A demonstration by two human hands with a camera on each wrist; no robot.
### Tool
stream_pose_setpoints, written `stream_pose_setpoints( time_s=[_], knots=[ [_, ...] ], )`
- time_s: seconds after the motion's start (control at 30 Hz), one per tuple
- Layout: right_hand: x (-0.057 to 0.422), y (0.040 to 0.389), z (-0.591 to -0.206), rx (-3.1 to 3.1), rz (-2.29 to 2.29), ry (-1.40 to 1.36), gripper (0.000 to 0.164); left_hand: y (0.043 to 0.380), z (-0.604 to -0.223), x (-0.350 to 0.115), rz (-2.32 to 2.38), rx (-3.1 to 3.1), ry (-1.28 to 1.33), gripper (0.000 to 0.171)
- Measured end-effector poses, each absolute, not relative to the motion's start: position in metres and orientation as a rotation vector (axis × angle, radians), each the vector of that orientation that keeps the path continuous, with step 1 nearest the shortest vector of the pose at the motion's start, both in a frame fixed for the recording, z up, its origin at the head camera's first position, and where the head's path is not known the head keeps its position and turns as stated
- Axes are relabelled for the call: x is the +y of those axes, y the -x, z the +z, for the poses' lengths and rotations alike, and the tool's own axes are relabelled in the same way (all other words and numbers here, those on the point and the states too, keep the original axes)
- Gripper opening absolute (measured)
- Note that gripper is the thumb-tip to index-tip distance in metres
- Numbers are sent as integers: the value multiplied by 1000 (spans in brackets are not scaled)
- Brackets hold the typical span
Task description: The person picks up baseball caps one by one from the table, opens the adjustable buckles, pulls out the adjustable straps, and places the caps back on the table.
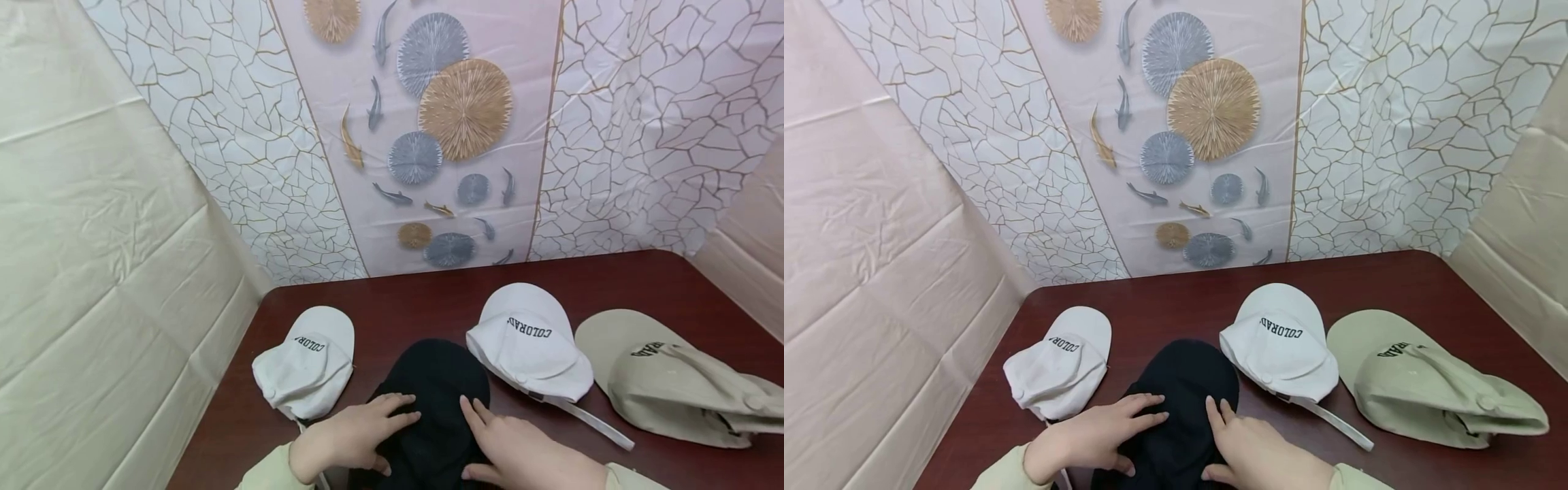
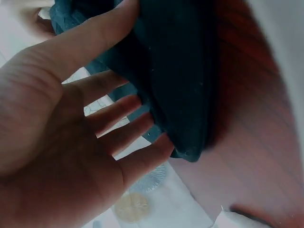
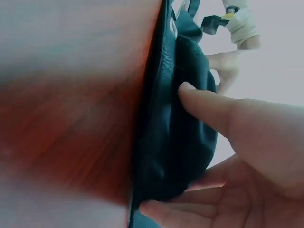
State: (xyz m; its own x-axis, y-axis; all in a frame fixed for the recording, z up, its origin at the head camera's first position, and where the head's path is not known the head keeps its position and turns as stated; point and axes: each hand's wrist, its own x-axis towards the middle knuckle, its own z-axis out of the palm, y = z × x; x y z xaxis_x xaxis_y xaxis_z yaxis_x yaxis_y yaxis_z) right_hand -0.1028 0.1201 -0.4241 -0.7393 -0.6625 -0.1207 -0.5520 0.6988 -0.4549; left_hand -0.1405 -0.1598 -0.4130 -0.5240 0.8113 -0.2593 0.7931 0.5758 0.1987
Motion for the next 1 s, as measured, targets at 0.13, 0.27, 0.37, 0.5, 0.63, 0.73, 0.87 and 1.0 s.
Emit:
stream_pose_setpoints(
  time_s=[0.13, 0.27, 0.37, 0.5, 0.63, 0.73, 0.87, 1.0],
  knots=[
    [109, 118, -427, 2777, -483, 927, 80, 151, -418, -158, 108, 2513, -1240, 76],
    [101, 139, -430, 2864, -429, 885, 73, 169, -424, -154, 144, 2540, -1152, 76],
    [95, 155, -433, 2905, -416, 865, 67, 184, -425, -151, 183, 2552, -1074, 76],
    [90, 180, -438, 2943, -425, 850, 59, 204, -424, -144, 214, 2591, -951, 76],
    [88, 208, -441, 2948, -429, 834, 57, 226, -424, -137, 216, 2634, -860, 75],
    [87, 226, -443, 2932, -428, 793, 58, 242, -424, -132, 211, 2648, -797, 75],
    [85, 247, -444, 2882, -450, 690, 60, 261, -424, -126, 209, 2656, -739, 74],
    [81, 263, -443, 2847, -478, 587, 63, 277, -424, -123, 210, 2673, -706, 73]
  ],
)
